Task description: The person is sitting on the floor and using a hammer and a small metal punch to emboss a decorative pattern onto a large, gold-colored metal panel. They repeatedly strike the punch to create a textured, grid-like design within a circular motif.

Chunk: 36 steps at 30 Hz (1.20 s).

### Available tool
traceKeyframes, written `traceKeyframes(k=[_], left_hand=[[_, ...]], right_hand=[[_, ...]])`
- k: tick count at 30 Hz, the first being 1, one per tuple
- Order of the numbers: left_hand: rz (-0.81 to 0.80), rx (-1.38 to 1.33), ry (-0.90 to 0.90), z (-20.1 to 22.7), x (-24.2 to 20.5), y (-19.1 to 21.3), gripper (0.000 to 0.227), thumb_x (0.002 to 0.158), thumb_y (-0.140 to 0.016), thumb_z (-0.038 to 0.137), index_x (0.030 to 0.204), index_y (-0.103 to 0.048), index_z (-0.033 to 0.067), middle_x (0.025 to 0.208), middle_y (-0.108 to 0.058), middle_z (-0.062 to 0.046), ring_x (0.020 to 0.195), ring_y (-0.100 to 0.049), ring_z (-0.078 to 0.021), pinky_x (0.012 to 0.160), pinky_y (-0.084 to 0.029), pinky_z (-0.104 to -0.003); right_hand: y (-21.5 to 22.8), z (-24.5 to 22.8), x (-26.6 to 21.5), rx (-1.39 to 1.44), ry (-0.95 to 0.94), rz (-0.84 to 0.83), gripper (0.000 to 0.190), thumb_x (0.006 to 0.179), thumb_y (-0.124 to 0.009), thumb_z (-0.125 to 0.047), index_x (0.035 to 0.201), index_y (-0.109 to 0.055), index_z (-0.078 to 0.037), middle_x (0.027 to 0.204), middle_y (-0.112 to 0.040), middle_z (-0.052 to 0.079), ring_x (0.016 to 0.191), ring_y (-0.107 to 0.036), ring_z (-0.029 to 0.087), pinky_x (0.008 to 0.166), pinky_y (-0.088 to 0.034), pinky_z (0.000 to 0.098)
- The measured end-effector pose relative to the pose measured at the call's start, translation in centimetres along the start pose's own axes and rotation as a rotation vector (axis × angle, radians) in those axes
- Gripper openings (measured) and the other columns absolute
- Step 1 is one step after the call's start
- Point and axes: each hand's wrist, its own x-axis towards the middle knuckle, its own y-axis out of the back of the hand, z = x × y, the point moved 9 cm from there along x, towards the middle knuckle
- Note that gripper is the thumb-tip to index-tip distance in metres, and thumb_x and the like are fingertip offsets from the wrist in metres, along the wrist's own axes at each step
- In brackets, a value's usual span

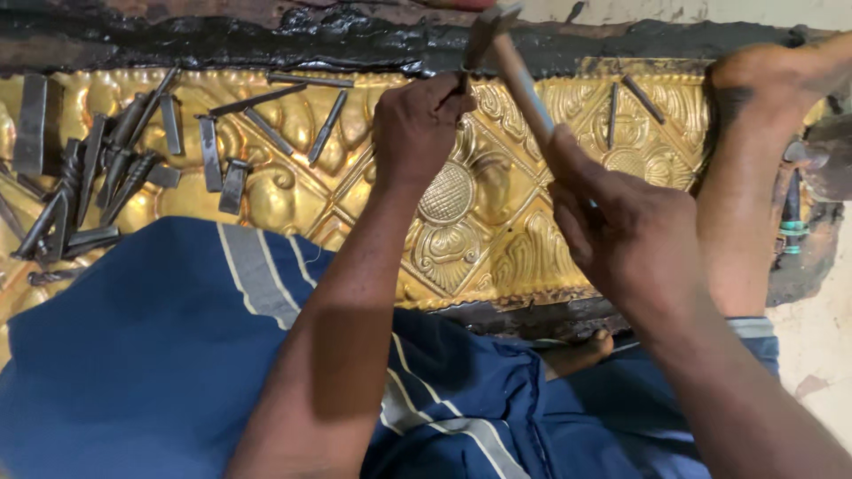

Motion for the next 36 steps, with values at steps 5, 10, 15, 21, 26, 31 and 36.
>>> traceKeyframes(k=[5, 10, 15, 21, 26, 31, 36], left_hand=[[0.085, 0.125, -0.069, -0.4, -1.3, 1.3, 0.013, 0.091, -0.077, 0.024, 0.095, -0.079, 0.0111, 0.080, -0.077, -0.009, 0.069, -0.075, -0.0277, 0.061, -0.056, -0.039], [0.068, -0.001, -0.084, 0.6, -0.1, 0.4, 0.009, 0.094, -0.071, 0.017, 0.097, -0.078, 0.0120, 0.084, -0.080, -0.004, 0.073, -0.079, -0.0189, 0.066, -0.060, -0.033], [0.042, 0.119, 0.005, -0.6, -0.7, 0.8, 0.016, 0.091, -0.080, 0.026, 0.097, -0.080, 0.0116, 0.075, -0.078, -0.006, 0.063, -0.075, -0.0183, 0.061, -0.057, -0.035], [0.095, 0.040, -0.085, 0.2, -1.3, 1.4, 0.011, 0.092, -0.072, 0.012, 0.100, -0.080, 0.0104, 0.082, -0.078, -0.007, 0.068, -0.077, -0.0181, 0.062, -0.060, -0.033], [-0.006, 0.038, -0.004, 0.6, -0.2, 0.1, 0.006, 0.093, -0.074, 0.014, 0.092, -0.078, 0.0097, 0.078, -0.078, -0.005, 0.066, -0.077, -0.0153, 0.060, -0.058, -0.033], [0.073, 0.033, -0.102, 1.1, -1.2, 2.0, 0.011, 0.091, -0.067, 0.006, 0.092, -0.077, 0.0086, 0.081, -0.078, -0.006, 0.071, -0.077, -0.0171, 0.062, -0.059, -0.034], [0.129, 0.013, -0.098, 1.8, -0.8, 2.3, 0.014, 0.094, -0.074, 0.020, 0.090, -0.074, 0.0066, 0.080, -0.074, -0.008, 0.070, -0.075, -0.0188, 0.064, -0.057, -0.035]], right_hand=[[-0.5, 1.1, -0.1, 0.157, -0.110, 0.119, 0.040, 0.103, -0.070, -0.007, 0.141, -0.056, -0.009, 0.084, -0.071, 0.008, 0.071, -0.068, 0.010, 0.064, -0.056, 0.0276], [-1.7, 0.6, -0.2, -0.078, 0.047, -0.100, 0.049, 0.099, -0.078, -0.005, 0.146, -0.062, -0.009, 0.095, -0.074, 0.014, 0.079, -0.071, 0.019, 0.073, -0.057, 0.0354], [-1.4, 1.7, -0.6, 0.054, -0.033, 0.020, 0.044, 0.097, -0.073, -0.005, 0.140, -0.063, -0.005, 0.086, -0.074, 0.010, 0.070, -0.071, 0.014, 0.064, -0.058, 0.0307], [-1.1, -0.4, 0.0, 0.023, 0.060, 0.019, 0.040, 0.105, -0.073, 0.001, 0.143, -0.063, -0.002, 0.102, -0.076, 0.013, 0.082, -0.071, 0.014, 0.073, -0.059, 0.0288], [-1.5, 0.2, 0.7, -0.101, 0.069, -0.120, 0.047, 0.094, -0.082, -0.004, 0.139, -0.070, -0.002, 0.090, -0.074, 0.016, 0.074, -0.068, 0.018, 0.066, -0.054, 0.0299], [-1.4, 1.3, -0.4, 0.032, -0.025, 0.003, 0.037, 0.101, -0.076, -0.006, 0.137, -0.067, -0.003, 0.088, -0.073, 0.012, 0.072, -0.066, 0.015, 0.067, -0.054, 0.0284], [-1.7, 3.8, -1.2, -0.039, -0.169, -0.058, 0.045, 0.100, -0.075, -0.014, 0.142, -0.066, -0.003, 0.080, -0.071, 0.011, 0.067, -0.066, 0.011, 0.062, -0.053, 0.0284]])
